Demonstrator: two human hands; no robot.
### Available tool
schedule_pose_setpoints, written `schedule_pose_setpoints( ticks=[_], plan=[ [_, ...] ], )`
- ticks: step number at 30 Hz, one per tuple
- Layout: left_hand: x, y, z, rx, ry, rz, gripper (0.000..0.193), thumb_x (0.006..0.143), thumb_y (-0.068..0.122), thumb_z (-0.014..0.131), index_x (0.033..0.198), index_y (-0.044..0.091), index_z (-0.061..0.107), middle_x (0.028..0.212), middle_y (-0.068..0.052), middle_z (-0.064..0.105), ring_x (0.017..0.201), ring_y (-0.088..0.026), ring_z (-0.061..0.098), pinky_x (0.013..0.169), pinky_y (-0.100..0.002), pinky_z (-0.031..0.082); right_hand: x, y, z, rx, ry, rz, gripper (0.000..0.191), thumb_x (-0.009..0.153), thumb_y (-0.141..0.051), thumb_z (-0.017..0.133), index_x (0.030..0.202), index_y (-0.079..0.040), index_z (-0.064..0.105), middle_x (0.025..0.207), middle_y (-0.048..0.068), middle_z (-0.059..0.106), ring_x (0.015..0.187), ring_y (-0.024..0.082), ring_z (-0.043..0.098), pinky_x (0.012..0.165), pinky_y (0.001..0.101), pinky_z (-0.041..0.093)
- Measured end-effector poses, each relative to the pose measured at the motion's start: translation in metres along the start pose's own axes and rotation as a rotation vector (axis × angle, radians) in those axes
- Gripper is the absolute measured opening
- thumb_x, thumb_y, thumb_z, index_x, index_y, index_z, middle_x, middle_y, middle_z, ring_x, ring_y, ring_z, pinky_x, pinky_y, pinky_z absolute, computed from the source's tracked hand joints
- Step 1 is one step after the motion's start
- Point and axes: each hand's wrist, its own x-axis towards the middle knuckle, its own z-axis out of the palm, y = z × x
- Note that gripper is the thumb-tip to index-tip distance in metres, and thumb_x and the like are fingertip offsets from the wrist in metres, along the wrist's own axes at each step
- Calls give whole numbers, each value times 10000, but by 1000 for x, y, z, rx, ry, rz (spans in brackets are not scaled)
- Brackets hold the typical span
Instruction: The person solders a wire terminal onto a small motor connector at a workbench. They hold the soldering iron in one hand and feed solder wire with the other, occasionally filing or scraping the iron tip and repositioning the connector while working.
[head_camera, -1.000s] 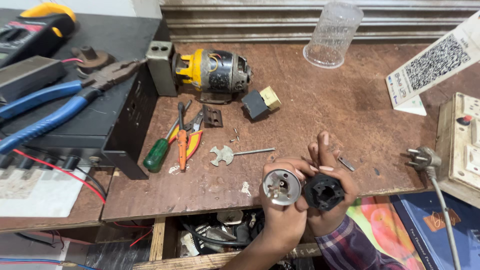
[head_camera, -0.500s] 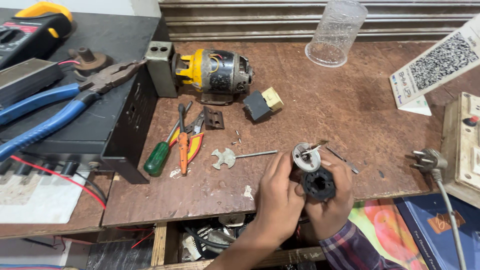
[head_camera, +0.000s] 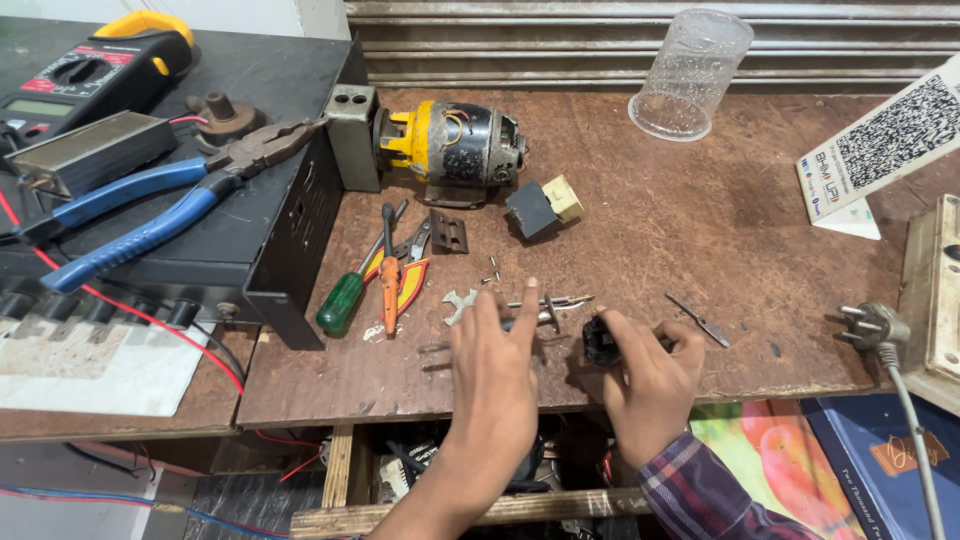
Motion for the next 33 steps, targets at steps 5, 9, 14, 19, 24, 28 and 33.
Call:
schedule_pose_setpoints(
  ticks=[5, 9, 14, 19, 24, 28, 33],
  plan=[
    [1, -15, -8, 253, 110, 60, 750, 737, -142, 680, 1445, 84, 583, 1118, -181, 519, 1055, -336, 529, 926, -467, 430, 2, -2, -1, 56, -89, 153, 640, 705, 18, 709, 1314, -161, 628, 1080, 78, 682, 921, 342, 640, 806, 426, 509],
    [-5, -29, -12, 130, 154, 163, 726, 670, -65, 676, 1385, 26, 587, 1096, -204, 519, 1033, -367, 517, 908, -507, 405, 0, 4, 3, 97, -115, 245, 628, 802, 41, 656, 1390, -156, 557, 1073, 137, 652, 860, 359, 701, 701, 451, 551],
    [-9, -37, -9, 178, 210, 192, 656, 769, -76, 654, 1409, 60, 613, 1067, -159, 544, 1033, -323, 544, 924, -470, 422, -6, 10, 20, 411, -107, 300, 607, 825, 161, 506, 1395, -39, 447, 1148, 184, 575, 921, 281, 725, 748, 360, 621],
    [-9, -43, -10, 231, 269, 320, 579, 780, 2, 679, 1356, 20, 616, 1080, -170, 557, 1013, -328, 551, 908, -473, 410, -3, 19, 35, 595, -254, 414, 532, 886, 138, 588, 1364, -39, 436, 1195, 150, 487, 792, 214, 736, 678, 317, 639],
    [-6, -49, -14, 297, 229, 422, 557, 808, 65, 692, 1356, 10, 615, 1073, -152, 557, 1033, -319, 558, 973, -474, 419, 2, 29, 41, 655, -338, 431, 602, 850, 169, 557, 1394, -58, 436, 1143, 130, 505, 736, 199, 733, 648, 317, 616],
    [2, -53, -9, 358, 180, 477, 545, 797, 68, 681, 1337, 11, 627, 1106, -144, 577, 1032, -315, 566, 973, -463, 424, -4, 21, 61, 573, -191, 556, 586, 839, 207, 508, 1362, -55, 476, 1194, 115, 508, 820, 193, 729, 653, 312, 629],
    [4, -59, -1, 249, 179, 525, 356, 814, 73, 695, 1161, 22, 639, 1049, -124, 561, 999, -317, 575, 953, -466, 451, -25, 18, 67, 653, -73, 371, 457, 958, 136, 516, 1377, -46, 509, 1166, 122, 495, 910, 191, 718, 691, 283, 658]
  ],
)
